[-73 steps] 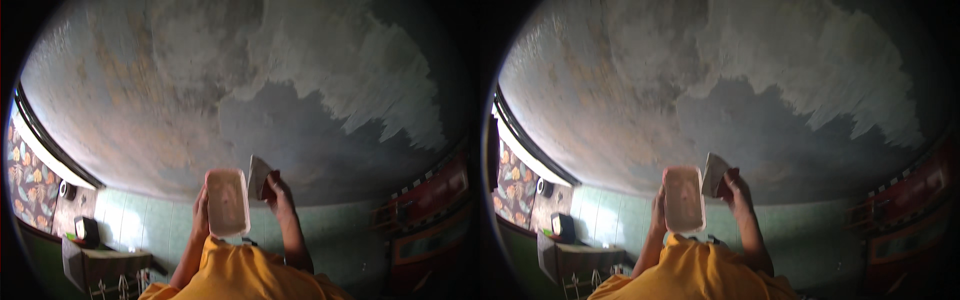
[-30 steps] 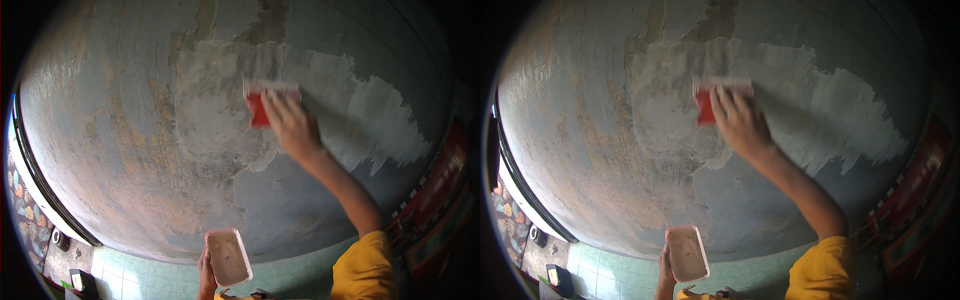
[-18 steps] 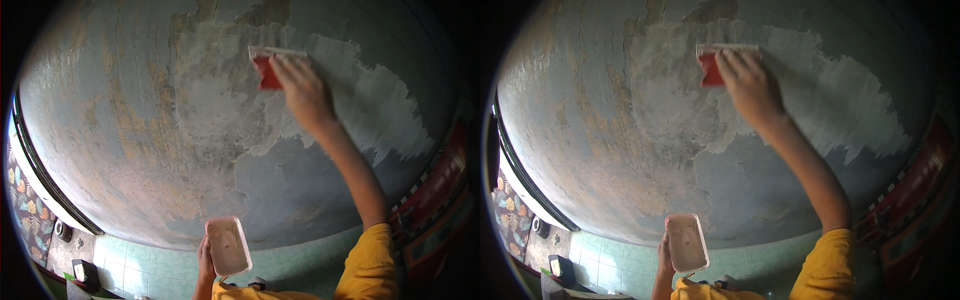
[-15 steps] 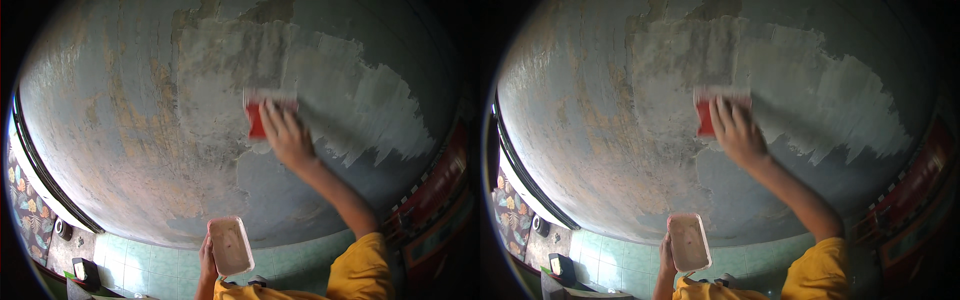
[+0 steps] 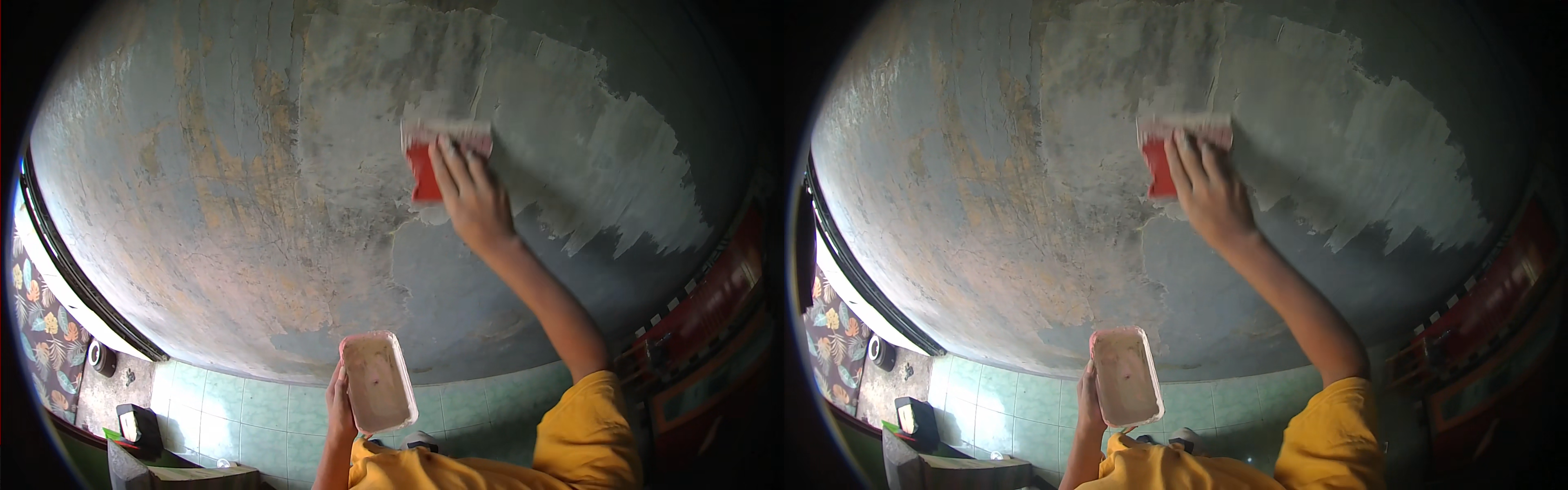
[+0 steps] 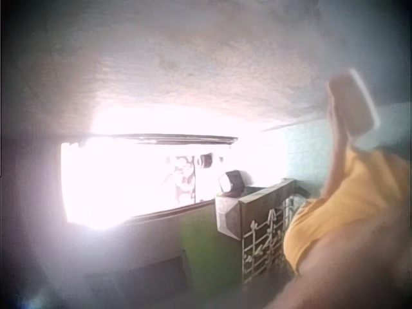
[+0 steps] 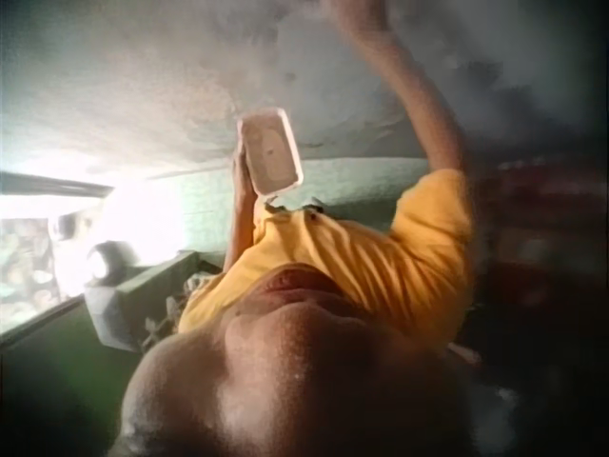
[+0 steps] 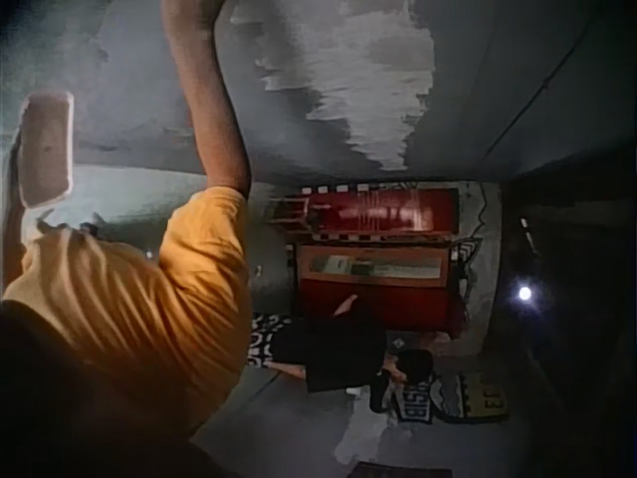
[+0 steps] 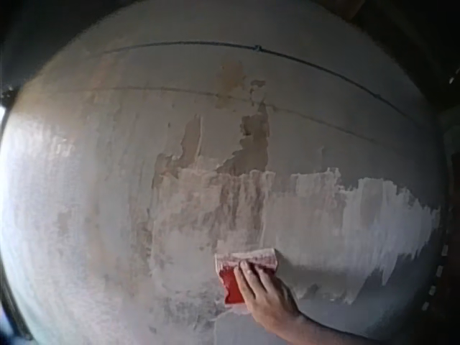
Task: The person applies plaster to a wall using a scraper, taking material from a container and smoothing it over areas where the paint has peeled.
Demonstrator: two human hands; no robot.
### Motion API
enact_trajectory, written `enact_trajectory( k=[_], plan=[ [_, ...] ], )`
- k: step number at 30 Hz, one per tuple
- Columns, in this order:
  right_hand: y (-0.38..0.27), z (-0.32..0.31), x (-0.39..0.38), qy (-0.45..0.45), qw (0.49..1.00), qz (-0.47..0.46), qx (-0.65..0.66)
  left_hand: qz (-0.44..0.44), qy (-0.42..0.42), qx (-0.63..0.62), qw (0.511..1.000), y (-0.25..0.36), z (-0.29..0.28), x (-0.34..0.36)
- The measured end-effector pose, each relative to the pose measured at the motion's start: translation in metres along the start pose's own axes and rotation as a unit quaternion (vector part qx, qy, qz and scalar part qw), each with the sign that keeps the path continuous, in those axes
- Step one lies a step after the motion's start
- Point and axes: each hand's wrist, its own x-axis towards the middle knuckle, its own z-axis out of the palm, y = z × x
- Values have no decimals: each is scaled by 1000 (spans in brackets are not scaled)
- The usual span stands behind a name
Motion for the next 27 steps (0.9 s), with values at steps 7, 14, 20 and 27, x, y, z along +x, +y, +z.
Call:
enact_trajectory(
  k=[7, 14, 20, 27],
  plan=[
    [-40, -41, -66, -171, 835, 313, 419, -22, 39, -25, 999, 18, 4, -2],
    [-112, -84, -115, -59, 252, 629, 733, 25, 15, 20, 999, 58, 44, 17],
    [-152, -96, -178, -52, 131, 757, 638, 35, -54, 36, 997, 74, 53, 9],
    [-155, -105, -229, 47, 562, 574, 594, -49, -25, 39, 998, 58, 47, 9]
  ],
)
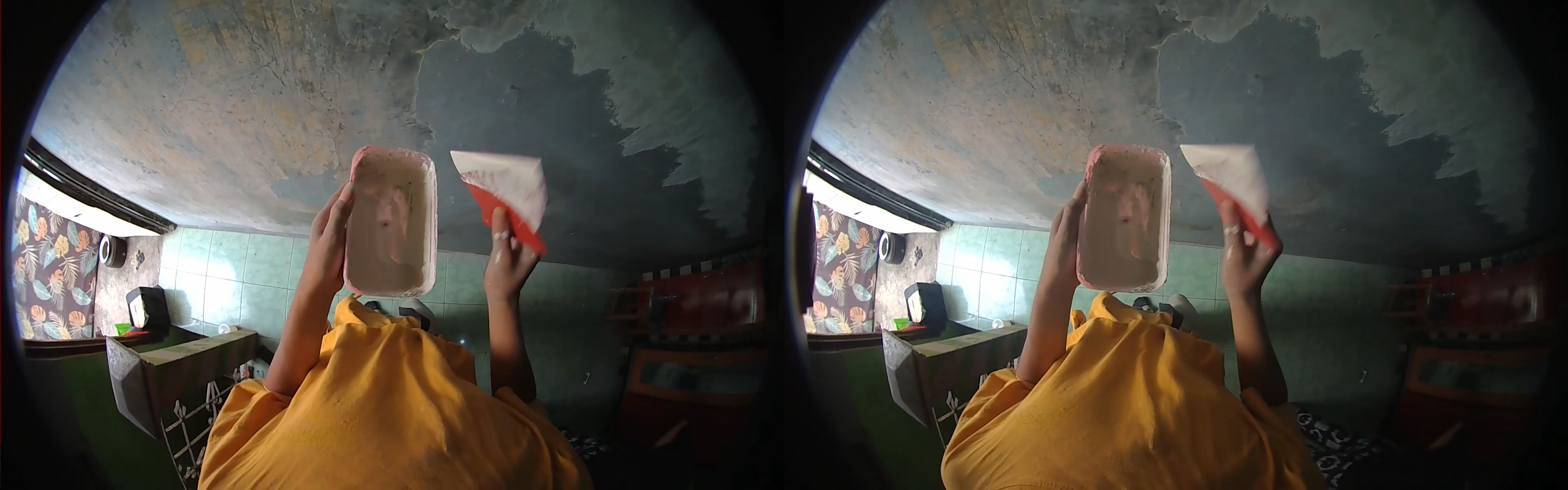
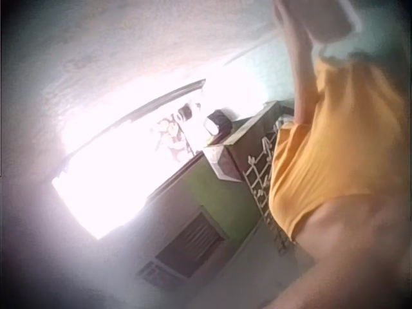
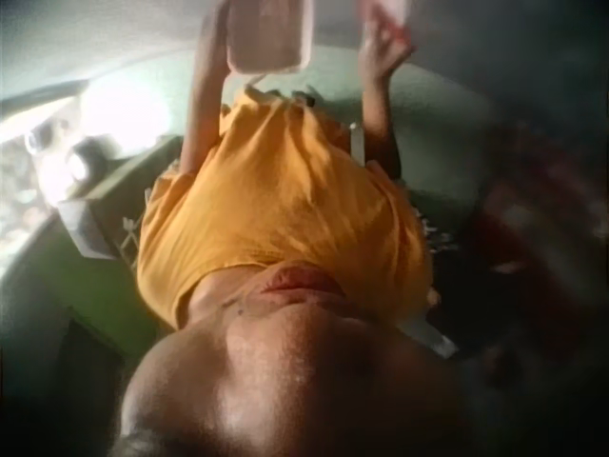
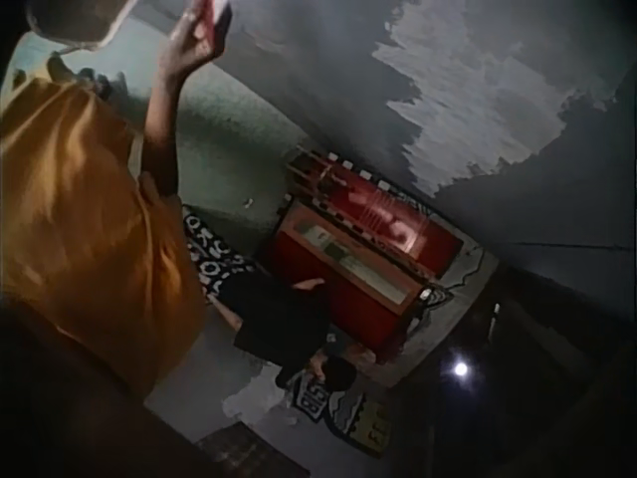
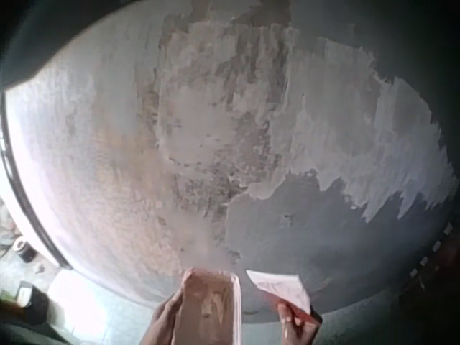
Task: The person applies plaster to a wall using a scraper, taking material from a container and smoothing it over areas where the paint has peeled.
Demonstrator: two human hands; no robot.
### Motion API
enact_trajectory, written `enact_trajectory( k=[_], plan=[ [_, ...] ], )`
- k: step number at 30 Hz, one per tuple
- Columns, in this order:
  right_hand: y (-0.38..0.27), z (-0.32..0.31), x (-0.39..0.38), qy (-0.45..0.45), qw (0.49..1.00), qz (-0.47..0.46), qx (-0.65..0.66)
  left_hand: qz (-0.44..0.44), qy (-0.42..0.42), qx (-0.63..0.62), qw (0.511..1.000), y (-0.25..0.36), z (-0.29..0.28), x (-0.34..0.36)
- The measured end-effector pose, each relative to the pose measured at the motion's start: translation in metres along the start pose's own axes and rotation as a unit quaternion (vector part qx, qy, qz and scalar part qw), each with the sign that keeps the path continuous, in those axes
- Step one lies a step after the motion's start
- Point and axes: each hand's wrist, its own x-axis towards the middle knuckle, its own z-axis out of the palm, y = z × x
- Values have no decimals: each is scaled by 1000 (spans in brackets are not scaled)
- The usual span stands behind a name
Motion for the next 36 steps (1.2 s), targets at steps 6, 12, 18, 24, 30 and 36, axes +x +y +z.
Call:
enact_trajectory(
  k=[6, 12, 18, 24, 30, 36],
  plan=[
    [12, -21, -16, -158, 929, -286, -172, 2, 10, -20, 1000, 1, 29, -11],
    [35, -54, -26, -169, 918, -288, -213, -14, -14, -30, 999, -13, 26, -16],
    [42, -110, -44, -225, 911, -257, -230, -93, 73, -38, 992, -40, 34, -29],
    [57, -155, -75, -217, 958, -54, -181, -22, 59, -21, 998, -47, 61, -49],
    [-4, -165, -2, -156, 981, 80, -82, 17, -39, 136, 990, -49, 77, -58],
    [-40, -176, 47, -284, 937, 97, -179, 47, -59, 287, 955, -56, 79, -57]
  ],
)
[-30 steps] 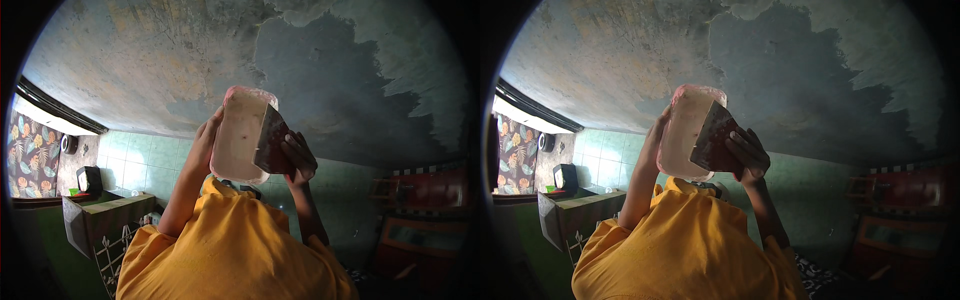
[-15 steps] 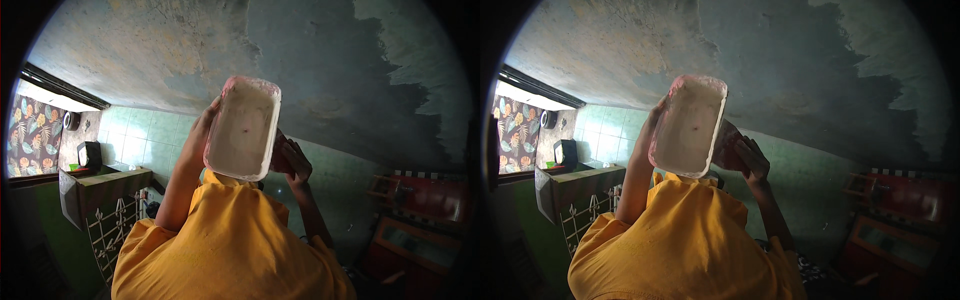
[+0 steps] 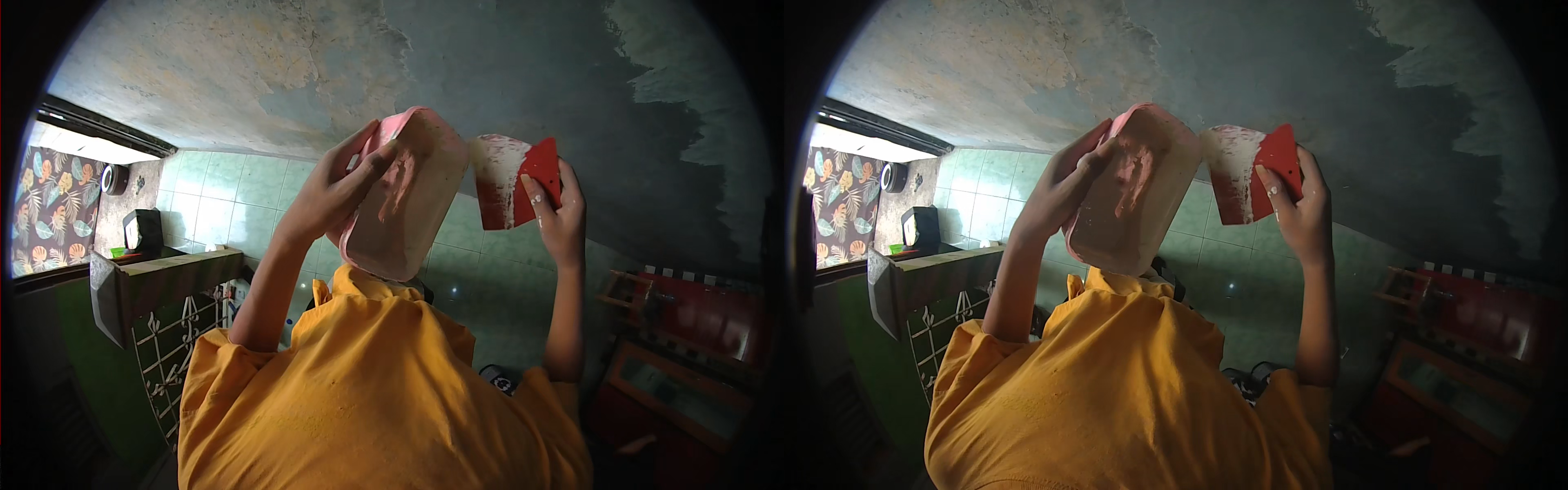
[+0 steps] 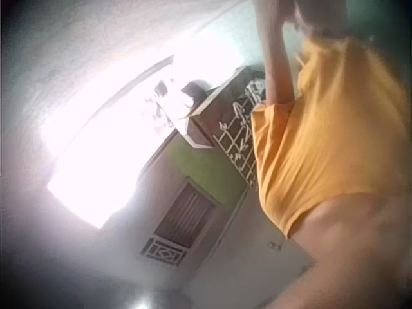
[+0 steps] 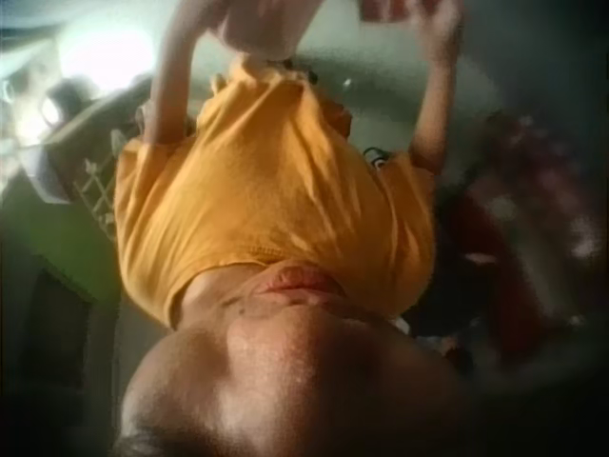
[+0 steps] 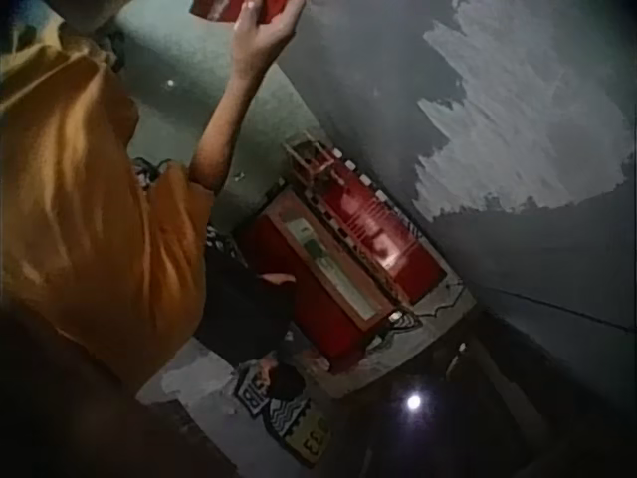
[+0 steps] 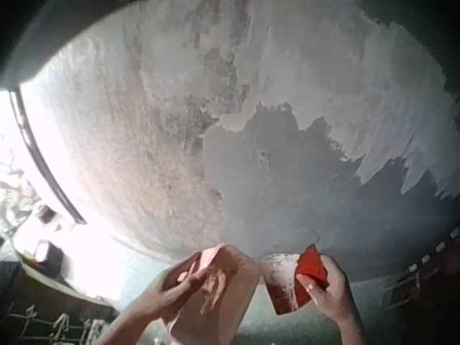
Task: The person applies plaster to a wall using a scraper, taking material from a container and smoothing it over areas where the paint has peeled.
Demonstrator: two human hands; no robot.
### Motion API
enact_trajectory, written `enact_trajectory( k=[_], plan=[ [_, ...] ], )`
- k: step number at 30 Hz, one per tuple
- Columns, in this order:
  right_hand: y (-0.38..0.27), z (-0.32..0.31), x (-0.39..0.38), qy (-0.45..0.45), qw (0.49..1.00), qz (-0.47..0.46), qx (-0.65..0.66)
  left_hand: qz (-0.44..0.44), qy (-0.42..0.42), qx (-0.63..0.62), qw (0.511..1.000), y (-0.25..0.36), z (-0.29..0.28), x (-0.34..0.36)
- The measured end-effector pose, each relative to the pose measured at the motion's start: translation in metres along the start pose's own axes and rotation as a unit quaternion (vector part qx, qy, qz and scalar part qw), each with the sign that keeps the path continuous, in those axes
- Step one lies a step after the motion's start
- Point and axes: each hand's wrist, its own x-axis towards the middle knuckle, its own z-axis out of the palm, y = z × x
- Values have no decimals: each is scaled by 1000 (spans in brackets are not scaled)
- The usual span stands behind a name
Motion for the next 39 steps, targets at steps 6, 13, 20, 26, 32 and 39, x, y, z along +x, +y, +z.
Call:
enact_trajectory(
  k=[6, 13, 20, 26, 32, 39],
  plan=[
    [-12, -21, 11, -55, 998, 6, -35, -30, -48, 101, 993, 16, 2, 5],
    [-15, -23, 11, -117, 985, -4, -125, -22, -63, 192, 979, 34, 11, 6],
    [23, -19, 5, -155, 985, 25, -68, -27, -121, 235, 964, 36, 14, 16],
    [22, 5, -6, -219, 971, 93, 9, -46, -138, 260, 955, 31, 15, 22],
    [50, 31, -20, -255, 954, 131, 91, -91, -152, 255, 951, 10, 10, 37],
    [74, 94, -52, -290, 906, 201, 236, -120, -115, 269, 949, -33, 1, 54]
  ],
)
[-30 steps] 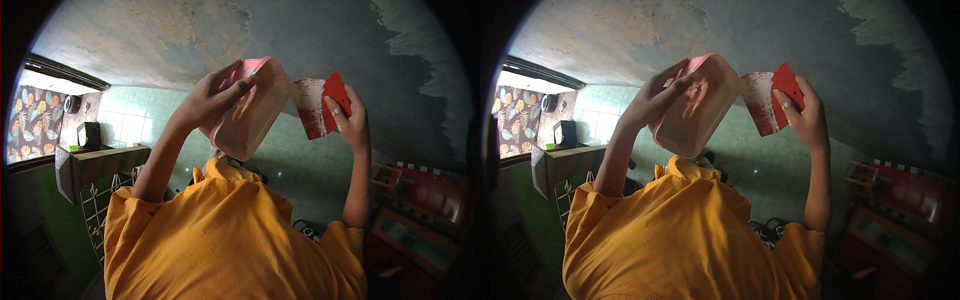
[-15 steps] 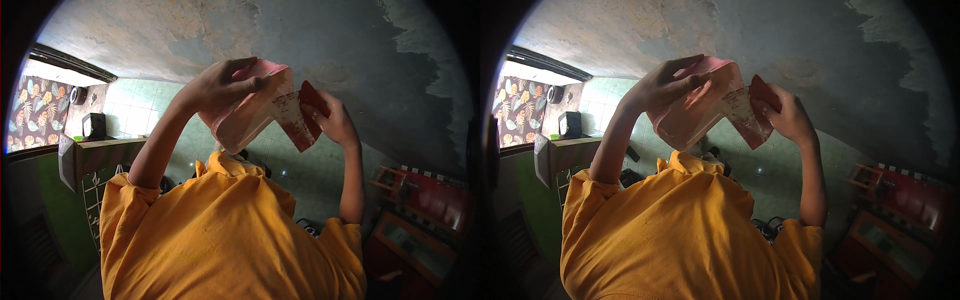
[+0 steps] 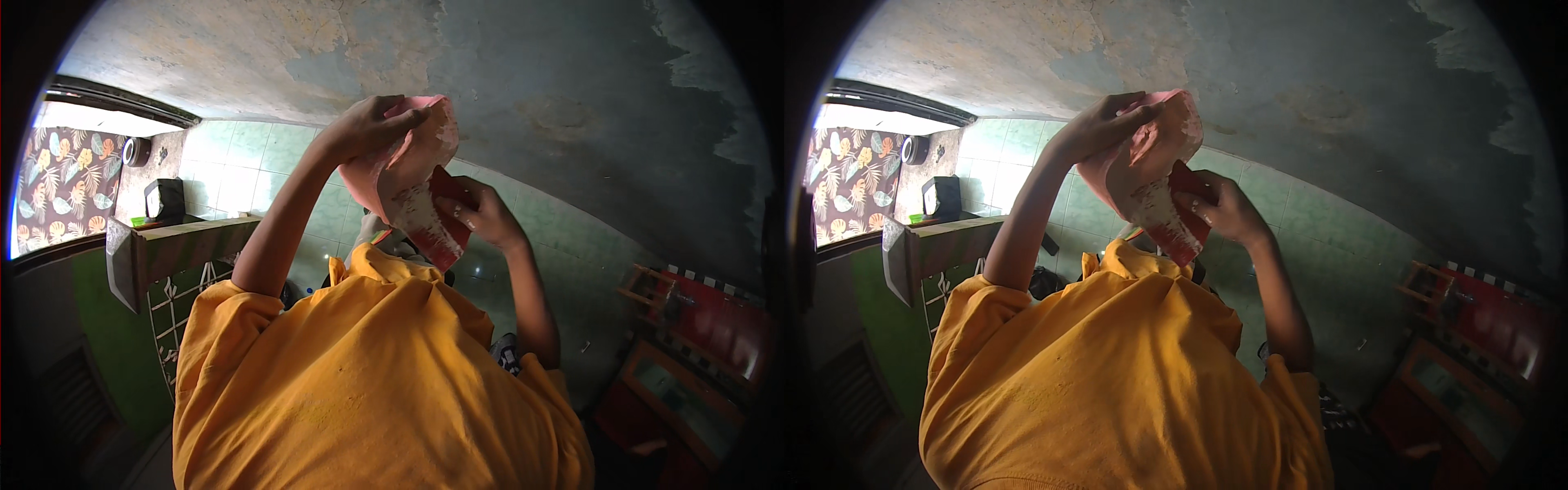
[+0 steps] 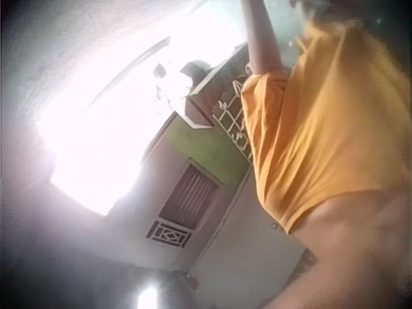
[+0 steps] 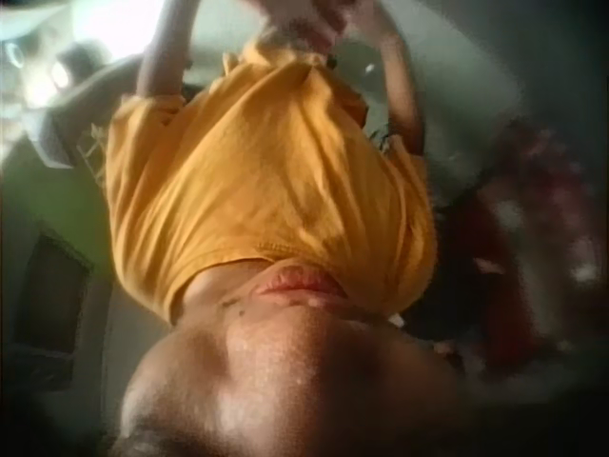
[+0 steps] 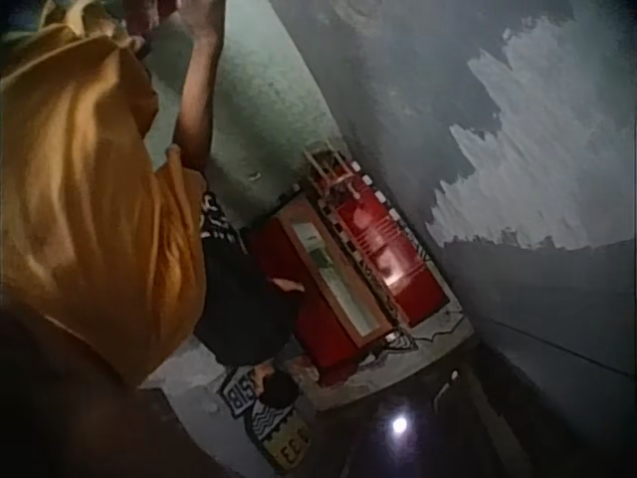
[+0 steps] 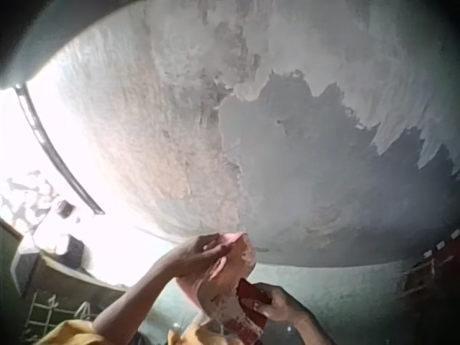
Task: The person applies plaster to a wall using a scraper, taking material from a container and smoothing it over areas where the paint has peeled.
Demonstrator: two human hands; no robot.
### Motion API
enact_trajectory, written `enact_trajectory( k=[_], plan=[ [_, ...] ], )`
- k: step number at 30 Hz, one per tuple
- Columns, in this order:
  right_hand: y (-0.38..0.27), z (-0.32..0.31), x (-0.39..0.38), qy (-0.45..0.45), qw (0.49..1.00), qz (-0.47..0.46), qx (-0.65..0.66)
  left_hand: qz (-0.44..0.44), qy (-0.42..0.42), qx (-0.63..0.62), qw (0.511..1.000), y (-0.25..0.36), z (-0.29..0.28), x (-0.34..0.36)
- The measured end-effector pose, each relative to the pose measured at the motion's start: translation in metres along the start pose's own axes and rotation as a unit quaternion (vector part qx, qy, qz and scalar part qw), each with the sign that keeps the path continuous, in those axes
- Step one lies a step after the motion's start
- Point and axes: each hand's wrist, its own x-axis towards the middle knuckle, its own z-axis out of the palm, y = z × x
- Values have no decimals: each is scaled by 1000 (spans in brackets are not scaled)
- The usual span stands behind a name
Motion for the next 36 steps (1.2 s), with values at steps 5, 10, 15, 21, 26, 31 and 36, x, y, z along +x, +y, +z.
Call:
enact_trajectory(
  k=[5, 10, 15, 21, 26, 31, 36],
  plan=[
    [26, 20, 11, 24, 986, 63, 151, -5, 5, -13, 1000, -31, -9, 10],
    [51, 24, 33, -17, 945, 64, 320, -40, 6, -172, 984, -61, -25, 17],
    [16, 38, 63, -10, 913, 6, 409, -30, 62, -303, 950, -87, -56, 22],
    [-95, 28, 108, 132, 883, -212, 397, 55, 96, -424, 899, -114, -75, 38],
    [-239, -9, 103, 447, 786, -385, 185, 69, 54, -472, 877, -141, -82, 42],
    [-397, -55, 73, 523, 469, -594, -392, 92, 35, -452, 887, -113, -95, 35],
    [-462, -86, 111, 508, 267, -479, -664, 68, 26, -490, 869, -131, -96, 47]
  ],
)
